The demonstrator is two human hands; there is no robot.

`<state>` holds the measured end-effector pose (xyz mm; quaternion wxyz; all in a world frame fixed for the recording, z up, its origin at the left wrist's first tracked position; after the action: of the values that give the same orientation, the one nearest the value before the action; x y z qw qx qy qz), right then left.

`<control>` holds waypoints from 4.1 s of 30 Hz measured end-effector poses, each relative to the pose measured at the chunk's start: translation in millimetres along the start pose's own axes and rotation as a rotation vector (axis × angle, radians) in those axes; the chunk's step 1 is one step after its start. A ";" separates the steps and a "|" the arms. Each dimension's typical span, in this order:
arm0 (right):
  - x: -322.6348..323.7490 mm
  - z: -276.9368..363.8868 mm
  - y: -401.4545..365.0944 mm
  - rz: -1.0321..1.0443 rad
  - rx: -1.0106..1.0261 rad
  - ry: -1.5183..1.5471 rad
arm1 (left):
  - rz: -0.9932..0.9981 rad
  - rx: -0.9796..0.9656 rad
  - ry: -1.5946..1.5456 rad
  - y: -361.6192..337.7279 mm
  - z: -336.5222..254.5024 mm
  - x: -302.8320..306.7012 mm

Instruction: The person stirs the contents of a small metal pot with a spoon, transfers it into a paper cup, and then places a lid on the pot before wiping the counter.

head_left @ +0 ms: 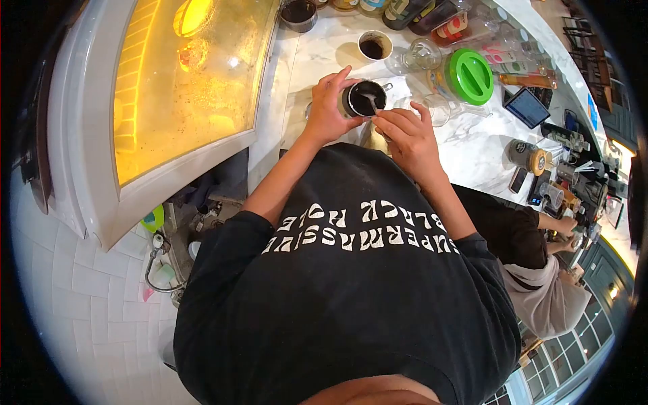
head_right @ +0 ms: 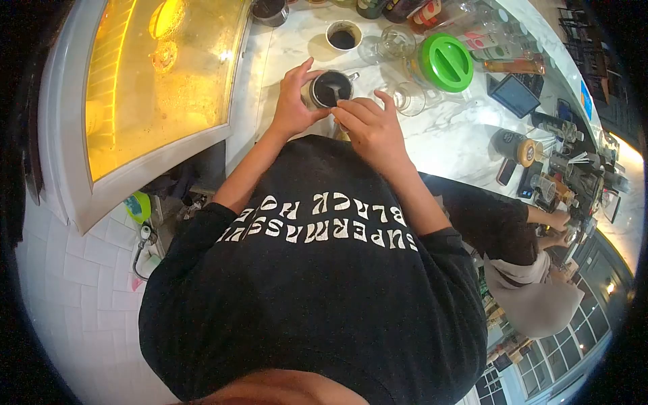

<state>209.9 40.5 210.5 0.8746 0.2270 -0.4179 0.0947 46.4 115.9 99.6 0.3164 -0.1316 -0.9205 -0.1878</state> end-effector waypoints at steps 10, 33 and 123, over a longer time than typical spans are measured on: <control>-3.4 4.3 -8.0 0.031 -0.032 0.032 | -0.021 0.000 0.007 -1.4 1.0 -0.9; -2.6 10.2 -10.6 -0.017 -0.025 0.002 | -0.015 0.020 0.018 0.3 1.4 -0.3; 3.1 6.5 -15.1 0.028 -0.049 0.056 | 0.027 0.033 0.015 1.6 5.0 -2.3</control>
<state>212.7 24.1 211.7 0.8897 0.1970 -0.3987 0.1030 46.1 119.2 94.9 0.3279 -0.1374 -0.9192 -0.1694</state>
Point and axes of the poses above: each hand's wrist, its own y-axis towards the middle knuckle, its own x-axis out of the back of the hand, z = x × y, the point moved 6 cm from there along y, towards the middle knuckle, and after that the axes turned 10 degrees about y, right-handed, at the moved point
